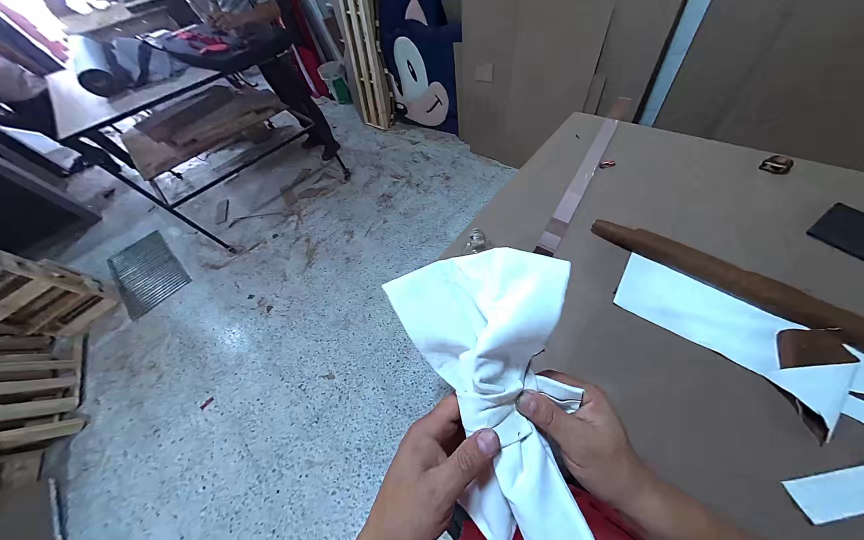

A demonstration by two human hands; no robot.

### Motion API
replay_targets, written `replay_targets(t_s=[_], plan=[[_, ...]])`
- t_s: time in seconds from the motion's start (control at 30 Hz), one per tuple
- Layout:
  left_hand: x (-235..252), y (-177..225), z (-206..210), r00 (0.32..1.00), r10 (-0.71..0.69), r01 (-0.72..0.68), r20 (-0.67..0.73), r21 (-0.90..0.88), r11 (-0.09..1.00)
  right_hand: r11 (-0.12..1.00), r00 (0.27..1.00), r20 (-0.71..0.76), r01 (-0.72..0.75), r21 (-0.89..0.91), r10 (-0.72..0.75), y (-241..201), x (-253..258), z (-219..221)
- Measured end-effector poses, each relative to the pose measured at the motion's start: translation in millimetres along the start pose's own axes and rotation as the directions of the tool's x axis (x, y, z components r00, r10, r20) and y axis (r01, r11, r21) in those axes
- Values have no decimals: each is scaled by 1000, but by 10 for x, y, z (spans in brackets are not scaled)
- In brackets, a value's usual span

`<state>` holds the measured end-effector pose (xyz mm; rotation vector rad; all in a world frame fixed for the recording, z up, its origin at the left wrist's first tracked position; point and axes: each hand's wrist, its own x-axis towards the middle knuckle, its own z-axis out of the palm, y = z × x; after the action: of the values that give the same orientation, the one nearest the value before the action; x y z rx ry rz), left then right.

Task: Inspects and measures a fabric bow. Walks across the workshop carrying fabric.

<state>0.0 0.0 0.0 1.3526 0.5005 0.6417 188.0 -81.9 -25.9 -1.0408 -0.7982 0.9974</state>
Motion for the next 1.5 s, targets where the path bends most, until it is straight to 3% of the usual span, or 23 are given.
replay_targets(t_s=[0.13,0.23,0.47,0.57,0.7,0.9,1.0,1.07,1.27,1.4,1.5], plan=[[-438,167,-615,999,37,-39,17,130,991,961,998,-38,-58,-269,49,241,7,671],[-768,247,-1130,998,60,-63,17,249,966,931,998,-35,-67,-360,58,404,2,1233],[-1319,385,-1911,959,123,1,-256,437,900,787,997,70,61,-614,-23,779,53,2272],[-1466,384,-2185,924,175,44,-341,547,836,732,978,190,70,-677,82,828,154,2595],[-1561,314,-2566,882,203,176,-425,696,696,710,881,379,75,-701,281,827,377,2929],[-1449,340,-3088,826,245,327,-507,787,524,688,768,509,127,-714,388,984,859,3421],[-1298,405,-3415,795,281,398,-537,812,427,735,839,442,76,-673,318,1163,1112,3675],[-1153,459,-3658,775,301,449,-556,819,358,743,877,424,126,-657,227,1272,1313,3880],[-724,647,-4238,716,368,579,-593,799,162,695,830,515,243,-677,212,1419,2062,4487],[-598,700,-4638,686,395,650,-611,759,43,736,753,532,94,-670,388,1482,2414,4901],[-609,778,-4997,729,319,630,-606,776,36,811,677,577,-52,-583,457,1614,2566,5193]])
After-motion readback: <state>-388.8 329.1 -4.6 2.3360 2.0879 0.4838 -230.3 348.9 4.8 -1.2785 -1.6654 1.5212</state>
